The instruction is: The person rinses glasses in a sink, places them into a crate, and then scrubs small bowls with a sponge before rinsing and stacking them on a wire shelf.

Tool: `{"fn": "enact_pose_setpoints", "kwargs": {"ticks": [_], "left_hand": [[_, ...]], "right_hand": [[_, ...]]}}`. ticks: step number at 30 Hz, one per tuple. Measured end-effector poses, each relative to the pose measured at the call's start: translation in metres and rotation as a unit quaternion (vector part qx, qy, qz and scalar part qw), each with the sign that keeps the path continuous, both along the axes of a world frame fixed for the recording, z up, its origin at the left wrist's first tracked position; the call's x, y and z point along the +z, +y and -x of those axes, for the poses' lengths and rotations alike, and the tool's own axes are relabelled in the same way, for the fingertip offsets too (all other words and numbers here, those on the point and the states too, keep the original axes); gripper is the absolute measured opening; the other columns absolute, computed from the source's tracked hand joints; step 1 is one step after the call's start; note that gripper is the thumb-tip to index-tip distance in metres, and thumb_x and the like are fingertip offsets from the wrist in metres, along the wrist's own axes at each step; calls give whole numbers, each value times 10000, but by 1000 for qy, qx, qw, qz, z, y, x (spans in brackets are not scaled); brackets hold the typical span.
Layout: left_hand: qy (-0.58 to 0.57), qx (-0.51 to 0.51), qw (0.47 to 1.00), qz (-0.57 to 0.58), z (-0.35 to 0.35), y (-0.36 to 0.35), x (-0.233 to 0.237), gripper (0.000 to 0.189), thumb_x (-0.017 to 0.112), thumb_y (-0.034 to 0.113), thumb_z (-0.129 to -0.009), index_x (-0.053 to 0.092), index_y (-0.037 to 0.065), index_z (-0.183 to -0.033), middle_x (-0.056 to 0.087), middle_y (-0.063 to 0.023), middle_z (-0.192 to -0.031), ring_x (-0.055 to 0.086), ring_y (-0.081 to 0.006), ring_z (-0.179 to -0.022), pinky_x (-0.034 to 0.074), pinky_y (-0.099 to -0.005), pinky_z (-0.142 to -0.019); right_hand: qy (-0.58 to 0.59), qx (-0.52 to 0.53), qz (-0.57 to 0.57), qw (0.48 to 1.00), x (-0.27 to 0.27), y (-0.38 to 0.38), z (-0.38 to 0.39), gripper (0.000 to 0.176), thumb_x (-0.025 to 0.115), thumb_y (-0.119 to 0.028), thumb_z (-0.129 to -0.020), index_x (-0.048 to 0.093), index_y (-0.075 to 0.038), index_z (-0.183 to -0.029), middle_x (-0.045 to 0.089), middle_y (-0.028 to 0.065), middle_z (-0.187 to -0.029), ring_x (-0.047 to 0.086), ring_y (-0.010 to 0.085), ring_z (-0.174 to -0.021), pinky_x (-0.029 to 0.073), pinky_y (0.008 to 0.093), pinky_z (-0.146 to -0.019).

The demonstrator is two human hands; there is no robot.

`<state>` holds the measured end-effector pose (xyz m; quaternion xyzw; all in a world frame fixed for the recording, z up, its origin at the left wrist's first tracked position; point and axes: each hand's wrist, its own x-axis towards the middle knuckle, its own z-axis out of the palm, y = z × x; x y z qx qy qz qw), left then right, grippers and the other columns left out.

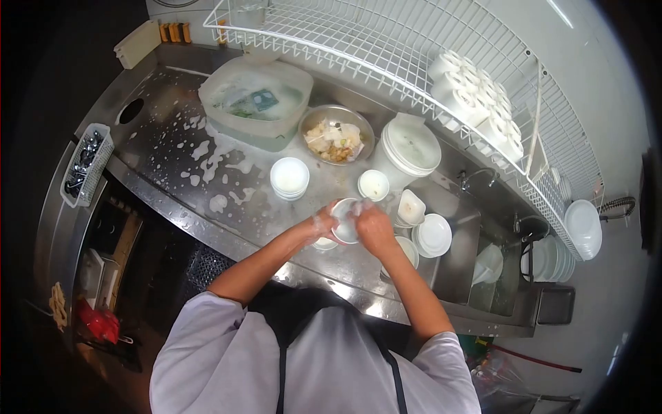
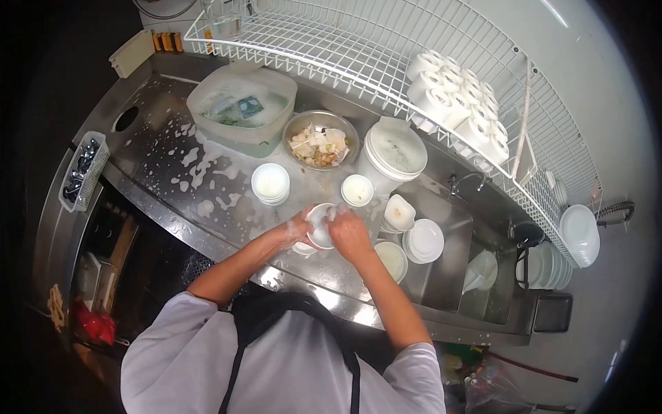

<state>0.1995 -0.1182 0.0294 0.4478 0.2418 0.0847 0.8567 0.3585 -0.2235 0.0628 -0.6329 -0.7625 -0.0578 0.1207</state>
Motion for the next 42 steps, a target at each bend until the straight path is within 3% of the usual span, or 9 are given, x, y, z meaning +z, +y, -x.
{"fn": "enact_pose_setpoints", "kwargs": {"ticks": [8,14,17,23,27,31,36,39,42], "left_hand": [[-15,-24,998,60,-4,6,2,667,426,-84,-812,359,113,-1446,461,-149,-1385,537,-329,-1252,604,-544,-883],[6,63,998,22,1,-10,1,490,458,54,-952,392,137,-1430,517,-121,-1361,606,-242,-1164,627,-468,-791],[-20,38,998,-54,-9,10,2,747,486,-114,-750,374,131,-1447,540,-97,-1364,573,-296,-1237,595,-516,-890],[-35,140,987,75,-22,11,-42,453,554,219,-992,415,138,-1416,594,-82,-1299,648,-215,-1103,619,-411,-777],[45,157,986,35,-18,20,-4,451,430,359,-1035,436,138,-1427,605,-116,-1255,658,-207,-1001,584,-348,-706],[106,320,941,-4,-25,22,-53,478,524,355,-998,498,47,-1363,682,-96,-1102,682,-217,-882,565,-359,-757],[78,226,968,-77,-7,20,-34,348,682,232,-907,669,2,-1167,715,-101,-1004,674,-176,-860,554,-335,-745],[52,129,980,-142,-11,12,-31,296,725,215,-871,707,19,-1093,722,-91,-1008,677,-164,-867,541,-318,-760],[30,140,963,-227,-25,0,-38,305,740,230,-861,714,27,-1087,727,-91,-996,681,-160,-873,539,-321,-780]], "right_hand": [[223,-43,-115,967,16,13,44,280,688,-80,-771,689,-48,-1049,644,163,-1121,643,368,-899,529,447,-755],[-6,-44,-58,997,8,10,16,357,743,-83,-697,684,-38,-1047,654,173,-1119,655,365,-870,539,449,-714],[139,-104,-80,982,2,14,39,286,722,-72,-708,698,-26,-989,658,178,-1061,655,339,-848,534,439,-685],[10,-60,-97,993,5,25,20,356,726,-95,-713,690,-45,-1064,670,220,-945,644,418,-810,521,491,-710],[162,-152,-6,975,-2,27,50,300,683,-98,-732,682,-42,-1026,677,178,-951,627,340,-880,519,429,-751],[90,4,-13,996,36,11,39,322,676,-93,-744,682,-50,-1063,668,169,-985,616,344,-910,510,442,-796],[96,44,-144,984,39,5,16,339,631,-141,-809,676,-89,-1141,658,150,-1078,627,342,-1011,477,462,-956],[491,-5,-153,858,9,27,17,296,574,-169,-870,671,-55,-1125,665,142,-1118,638,288,-1038,495,415,-939],[825,-111,-24,553,-3,45,18,344,472,-199,-932,631,-17,-1176,664,154,-1152,636,269,-1066,495,399,-956]]}}
